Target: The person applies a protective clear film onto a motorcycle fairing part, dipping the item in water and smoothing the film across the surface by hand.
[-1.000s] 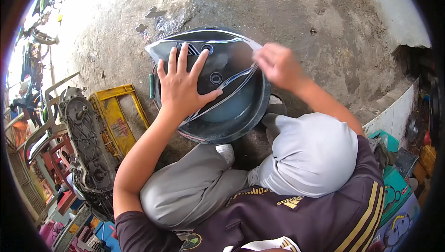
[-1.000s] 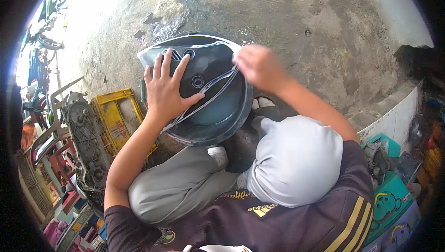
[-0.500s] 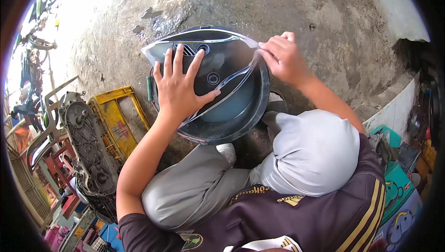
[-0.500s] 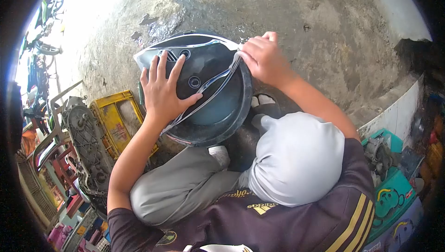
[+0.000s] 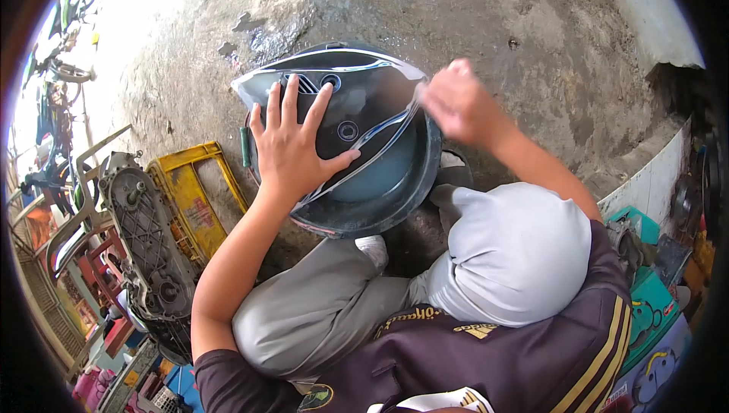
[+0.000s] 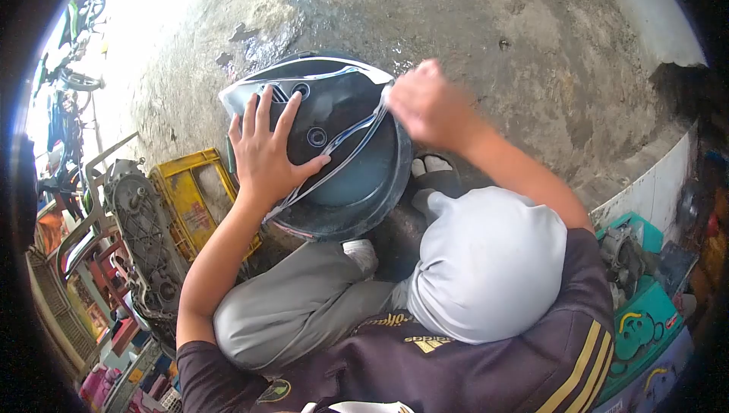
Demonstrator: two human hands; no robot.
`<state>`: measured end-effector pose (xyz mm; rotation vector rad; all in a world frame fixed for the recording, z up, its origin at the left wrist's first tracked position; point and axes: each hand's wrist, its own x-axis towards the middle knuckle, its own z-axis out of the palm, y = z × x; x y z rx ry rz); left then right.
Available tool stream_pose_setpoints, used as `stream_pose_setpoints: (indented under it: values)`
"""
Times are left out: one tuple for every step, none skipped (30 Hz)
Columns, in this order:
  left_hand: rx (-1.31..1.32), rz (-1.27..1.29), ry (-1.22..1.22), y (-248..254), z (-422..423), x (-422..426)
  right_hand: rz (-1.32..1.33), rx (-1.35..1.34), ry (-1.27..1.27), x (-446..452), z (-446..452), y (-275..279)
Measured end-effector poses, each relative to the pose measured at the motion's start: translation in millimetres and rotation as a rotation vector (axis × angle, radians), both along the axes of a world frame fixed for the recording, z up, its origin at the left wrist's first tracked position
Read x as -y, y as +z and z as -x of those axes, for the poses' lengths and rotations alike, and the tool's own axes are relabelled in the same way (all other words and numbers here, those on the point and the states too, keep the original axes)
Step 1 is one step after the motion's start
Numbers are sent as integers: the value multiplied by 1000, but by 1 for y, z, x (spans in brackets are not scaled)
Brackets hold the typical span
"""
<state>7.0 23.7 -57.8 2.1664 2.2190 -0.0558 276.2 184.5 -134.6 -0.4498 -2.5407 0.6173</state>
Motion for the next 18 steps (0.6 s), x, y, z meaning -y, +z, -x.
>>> stream_pose_setpoints:
  values:
    - [2, 9, -2, 1, 1, 0, 1, -2, -4, 4, 0, 1]
    - [1, 13, -8, 1, 0, -1, -8, 29, 28, 9, 2, 3]
    - [-3, 9, -8, 1, 0, -2, -18, 62, 63, 11, 3, 5]
    - [-6, 4, -5, 0, 0, -2, 29, -42, -67, 1, 0, 4]
    - [-5, 4, -3, 0, 0, 0, 29, -41, -65, 2, -1, 4]
    - [-4, 7, -2, 0, 0, 0, 26, -41, -42, 2, -1, 1]
    - [-5, 10, -3, 0, 1, 0, 23, -44, -23, 3, -1, -1]
    - [-6, 11, -5, 0, 1, -1, 98, -124, 59, 14, 5, -2]
    - [-8, 6, -7, 1, 0, -2, 99, -124, 55, 12, 4, -3]
    - [-8, 1, -8, 1, 0, -2, 111, -119, -28, 8, 1, -5]
    - [-7, 2, -9, 0, 0, -1, 123, -115, -108, 4, -1, -6]
    - [-7, 1, -8, 0, 0, -1, 194, -128, -170, -1, -2, -3]
    - [-7, 1, -7, 0, 0, -1, 193, -127, -167, 4, -1, -4]
    - [-7, -1, -7, 0, 1, -1, 162, -128, -70, 13, 2, -5]
    - [-8, -2, -7, -1, 1, -1, 132, -128, 25, 19, 5, -5]
    - [-8, -3, -8, -1, 1, -1, 133, -124, 31, 19, 5, -2]
    - [-7, -2, -11, -1, 0, -1, 134, -124, 28, 14, 2, -2]
    - [-9, -9, -11, -1, 0, -1, 202, -126, -101, 5, -1, -3]
